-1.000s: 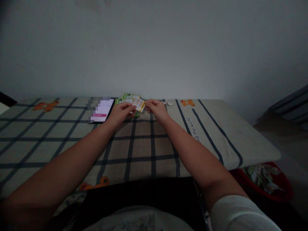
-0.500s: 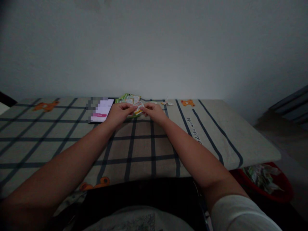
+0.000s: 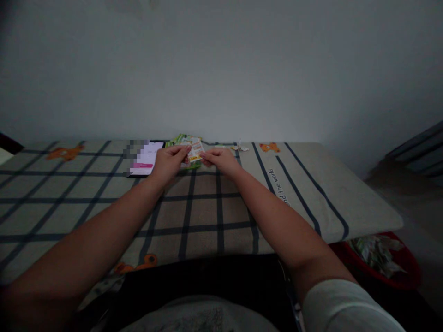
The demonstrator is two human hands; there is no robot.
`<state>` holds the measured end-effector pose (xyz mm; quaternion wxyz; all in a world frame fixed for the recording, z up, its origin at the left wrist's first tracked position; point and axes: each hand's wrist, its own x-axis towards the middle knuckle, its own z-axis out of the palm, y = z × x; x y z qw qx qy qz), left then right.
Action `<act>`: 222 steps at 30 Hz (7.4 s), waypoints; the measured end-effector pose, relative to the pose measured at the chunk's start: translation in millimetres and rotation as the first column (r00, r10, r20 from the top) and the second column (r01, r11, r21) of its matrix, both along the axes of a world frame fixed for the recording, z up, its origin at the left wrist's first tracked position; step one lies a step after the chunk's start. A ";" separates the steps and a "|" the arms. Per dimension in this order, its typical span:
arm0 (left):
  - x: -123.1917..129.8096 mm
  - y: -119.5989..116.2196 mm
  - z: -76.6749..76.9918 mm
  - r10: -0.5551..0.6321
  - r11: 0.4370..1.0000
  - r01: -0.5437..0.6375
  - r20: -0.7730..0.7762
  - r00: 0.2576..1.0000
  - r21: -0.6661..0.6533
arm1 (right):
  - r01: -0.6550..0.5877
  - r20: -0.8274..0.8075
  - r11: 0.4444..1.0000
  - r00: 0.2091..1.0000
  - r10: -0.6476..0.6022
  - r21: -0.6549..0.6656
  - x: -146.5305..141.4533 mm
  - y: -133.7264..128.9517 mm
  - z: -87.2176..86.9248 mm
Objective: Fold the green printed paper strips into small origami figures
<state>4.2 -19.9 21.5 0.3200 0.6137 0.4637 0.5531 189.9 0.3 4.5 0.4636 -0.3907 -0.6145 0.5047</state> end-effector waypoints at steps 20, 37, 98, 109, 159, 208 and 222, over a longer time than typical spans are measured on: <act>-1.8 3.1 -5.6 -0.139 0.988 0.138 0.002 0.990 -0.064 | -0.017 0.182 0.977 0.983 -0.023 0.212 2.7 -4.8 1.5; -1.2 11.3 -10.8 -0.130 0.978 0.165 0.249 0.960 -0.127 | 0.046 0.164 0.983 0.984 -0.076 0.179 3.7 -7.7 8.0; -0.6 7.5 -9.2 -0.139 0.957 0.194 0.247 0.959 -0.215 | 0.015 -0.020 0.996 1.000 -0.014 0.082 2.5 3.6 -3.3; -2.1 6.6 -6.2 -0.212 0.935 0.295 0.357 0.910 -0.198 | -0.056 0.103 0.981 0.994 0.037 0.185 7.7 -4.2 7.3; 9.9 1.1 -15.7 -0.180 0.962 0.192 0.076 0.981 -0.195 | 0.055 0.308 0.934 0.936 -0.172 0.353 12.4 5.1 -2.9; 4.6 0.3 -10.8 -0.257 0.938 0.281 0.139 0.956 -0.202 | 0.077 0.200 0.964 0.971 -0.131 0.256 5.9 -3.3 5.0; 1.7 4.5 -6.3 -0.233 0.909 0.329 0.343 0.910 -0.255 | -0.137 -0.184 0.987 0.976 0.120 -0.085 9.0 -2.3 4.7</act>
